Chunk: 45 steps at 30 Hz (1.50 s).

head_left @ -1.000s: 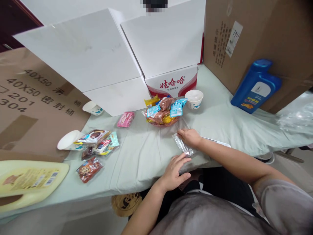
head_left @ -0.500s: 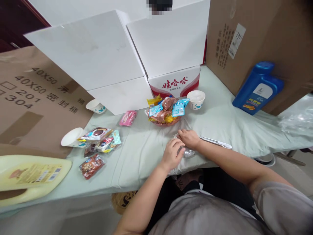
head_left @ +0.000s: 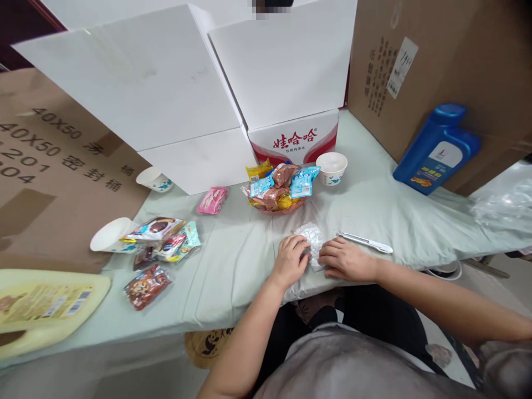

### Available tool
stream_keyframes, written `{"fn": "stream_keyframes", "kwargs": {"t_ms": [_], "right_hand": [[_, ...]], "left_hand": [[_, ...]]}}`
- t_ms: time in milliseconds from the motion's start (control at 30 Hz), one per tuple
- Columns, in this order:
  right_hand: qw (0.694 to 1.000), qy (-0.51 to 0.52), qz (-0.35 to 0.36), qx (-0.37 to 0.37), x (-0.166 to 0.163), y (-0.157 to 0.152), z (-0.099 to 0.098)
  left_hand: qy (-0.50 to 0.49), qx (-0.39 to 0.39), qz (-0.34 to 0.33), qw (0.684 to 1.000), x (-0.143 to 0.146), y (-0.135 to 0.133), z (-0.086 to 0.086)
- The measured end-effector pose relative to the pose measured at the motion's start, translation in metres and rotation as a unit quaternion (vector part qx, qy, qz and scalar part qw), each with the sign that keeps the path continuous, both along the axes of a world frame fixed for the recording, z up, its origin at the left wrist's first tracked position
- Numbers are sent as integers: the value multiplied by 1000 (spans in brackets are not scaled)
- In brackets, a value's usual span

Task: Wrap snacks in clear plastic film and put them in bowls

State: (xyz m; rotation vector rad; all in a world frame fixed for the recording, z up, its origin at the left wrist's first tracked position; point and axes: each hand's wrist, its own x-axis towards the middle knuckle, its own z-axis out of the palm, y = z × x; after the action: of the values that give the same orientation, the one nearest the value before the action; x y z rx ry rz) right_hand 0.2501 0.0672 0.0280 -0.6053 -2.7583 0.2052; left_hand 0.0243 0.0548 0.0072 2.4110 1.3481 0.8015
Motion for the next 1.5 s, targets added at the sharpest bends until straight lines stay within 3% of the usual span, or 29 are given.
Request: {"fn": "stream_keyframes", "kwargs": {"t_ms": [100,267,433,533,700,933,1033,1167,1300,1500], "right_hand": [[1000,12,-13,5,0,-15,-5],[999,-7,-9,-48,-9,-9,11],[984,-61,-131,-103,-29,27,18],[971,-100,-205,-76,-47,47,12],[963,-118,-237,-53,-65,54,-4],[945,-37,-325,18,-48,56,2],[966,17,-255,44,-42,46,-3],[988,-21,-152,26,-44,28,-26],[985,-37,-171,-6,-47,23,-34],[984,20,-173,-25,-33,45,-16]], "left_hand": [[-5,3,-9,1000,0,-1,0],[-27,7,-19,999,-2,-1,-2],[-49,-5,11,999,-5,1,-12],[-72,-9,43,996,-7,2,-18],[-53,1,30,998,-6,3,-17],[-20,58,105,993,-2,5,-18],[-21,51,99,994,-3,6,-19],[-22,51,101,993,-2,5,-19],[-10,54,95,994,-3,3,-19],[-13,49,89,995,-3,3,-18]]}}
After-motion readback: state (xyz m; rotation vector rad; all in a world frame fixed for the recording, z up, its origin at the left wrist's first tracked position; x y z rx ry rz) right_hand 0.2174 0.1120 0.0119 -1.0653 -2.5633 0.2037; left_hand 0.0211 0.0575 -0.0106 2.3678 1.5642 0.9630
